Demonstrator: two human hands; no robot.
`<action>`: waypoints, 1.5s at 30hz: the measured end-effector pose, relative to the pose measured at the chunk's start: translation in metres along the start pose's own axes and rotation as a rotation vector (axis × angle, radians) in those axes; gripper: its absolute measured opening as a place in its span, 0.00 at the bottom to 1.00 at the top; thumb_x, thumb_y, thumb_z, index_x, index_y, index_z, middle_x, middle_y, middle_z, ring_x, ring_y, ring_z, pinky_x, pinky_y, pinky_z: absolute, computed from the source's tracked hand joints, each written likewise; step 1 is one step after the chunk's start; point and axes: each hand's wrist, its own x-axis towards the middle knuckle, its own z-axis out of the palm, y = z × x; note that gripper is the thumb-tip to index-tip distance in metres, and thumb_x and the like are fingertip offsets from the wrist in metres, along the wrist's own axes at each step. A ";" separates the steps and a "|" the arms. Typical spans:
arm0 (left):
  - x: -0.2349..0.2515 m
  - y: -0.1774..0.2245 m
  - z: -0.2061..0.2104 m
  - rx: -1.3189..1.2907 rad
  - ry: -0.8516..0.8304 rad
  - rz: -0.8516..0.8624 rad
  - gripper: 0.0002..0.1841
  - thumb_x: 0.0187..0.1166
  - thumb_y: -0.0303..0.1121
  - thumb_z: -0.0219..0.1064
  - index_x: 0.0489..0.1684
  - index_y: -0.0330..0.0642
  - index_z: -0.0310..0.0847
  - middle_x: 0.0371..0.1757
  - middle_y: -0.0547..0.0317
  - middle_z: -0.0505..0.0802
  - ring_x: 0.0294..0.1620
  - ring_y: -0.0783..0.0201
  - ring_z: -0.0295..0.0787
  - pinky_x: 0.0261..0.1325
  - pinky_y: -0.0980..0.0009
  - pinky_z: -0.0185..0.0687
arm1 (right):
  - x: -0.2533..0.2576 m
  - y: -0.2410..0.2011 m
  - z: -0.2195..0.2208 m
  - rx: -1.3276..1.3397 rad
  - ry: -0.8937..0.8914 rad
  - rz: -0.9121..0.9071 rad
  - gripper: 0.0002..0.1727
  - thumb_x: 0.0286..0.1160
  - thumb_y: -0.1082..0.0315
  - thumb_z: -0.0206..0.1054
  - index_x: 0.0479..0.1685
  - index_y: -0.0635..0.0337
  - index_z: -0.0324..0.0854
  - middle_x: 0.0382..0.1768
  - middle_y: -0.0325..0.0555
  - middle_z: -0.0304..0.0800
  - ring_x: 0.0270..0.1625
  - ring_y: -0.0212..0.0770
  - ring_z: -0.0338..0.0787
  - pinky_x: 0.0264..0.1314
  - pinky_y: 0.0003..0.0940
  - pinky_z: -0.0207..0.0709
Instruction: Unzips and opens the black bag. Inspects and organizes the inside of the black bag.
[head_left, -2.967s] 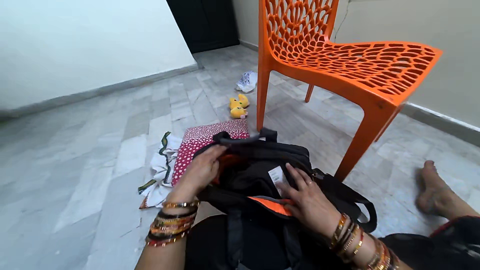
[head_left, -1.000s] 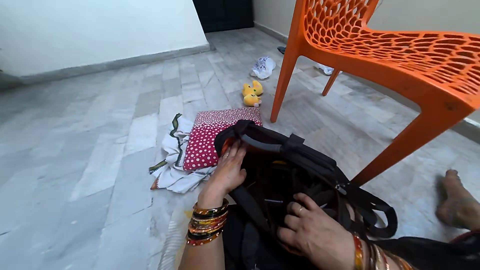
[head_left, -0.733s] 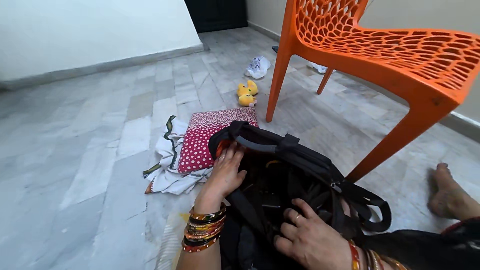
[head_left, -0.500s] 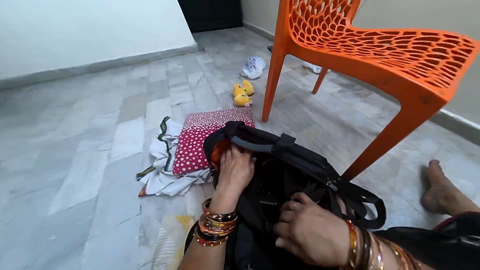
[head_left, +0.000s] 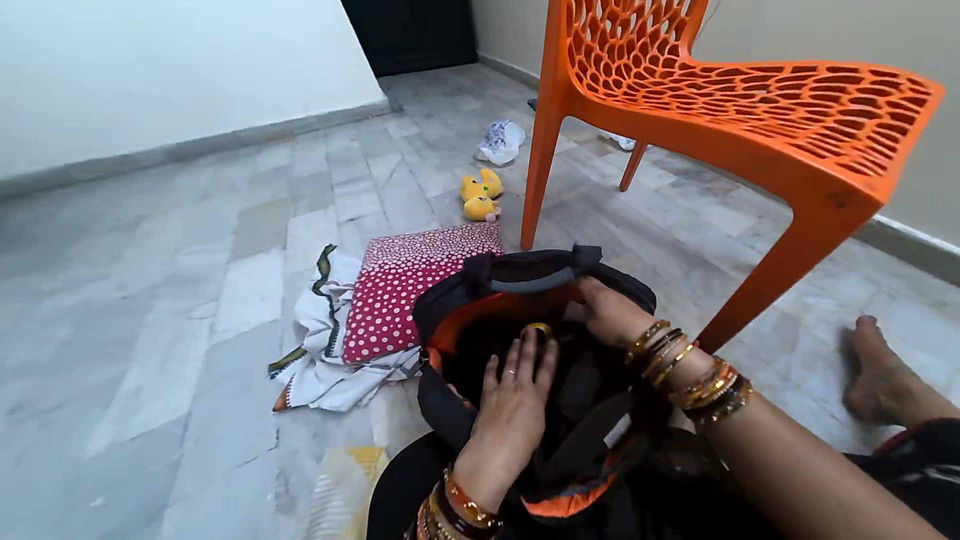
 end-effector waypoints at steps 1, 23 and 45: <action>-0.004 0.003 -0.004 -0.086 -0.085 0.052 0.34 0.75 0.16 0.60 0.85 0.50 0.73 0.92 0.43 0.65 0.91 0.39 0.61 0.86 0.31 0.52 | 0.001 0.000 -0.006 0.067 -0.004 -0.002 0.24 0.82 0.77 0.59 0.78 0.64 0.73 0.75 0.63 0.79 0.72 0.62 0.84 0.73 0.63 0.74; -0.036 0.009 0.018 -0.201 0.149 0.494 0.07 0.75 0.24 0.66 0.38 0.37 0.91 0.77 0.50 0.86 0.61 0.49 0.94 0.55 0.52 0.92 | 0.018 0.024 -0.018 0.450 -0.140 -0.044 0.18 0.87 0.76 0.54 0.72 0.66 0.76 0.67 0.55 0.86 0.65 0.44 0.86 0.70 0.43 0.77; -0.032 0.001 0.023 -0.283 0.134 0.483 0.09 0.74 0.24 0.65 0.42 0.40 0.93 0.79 0.58 0.85 0.67 0.54 0.91 0.62 0.53 0.89 | 0.002 0.039 0.022 -0.377 -0.394 -0.368 0.23 0.80 0.78 0.60 0.72 0.54 0.84 0.75 0.58 0.81 0.82 0.61 0.74 0.83 0.59 0.68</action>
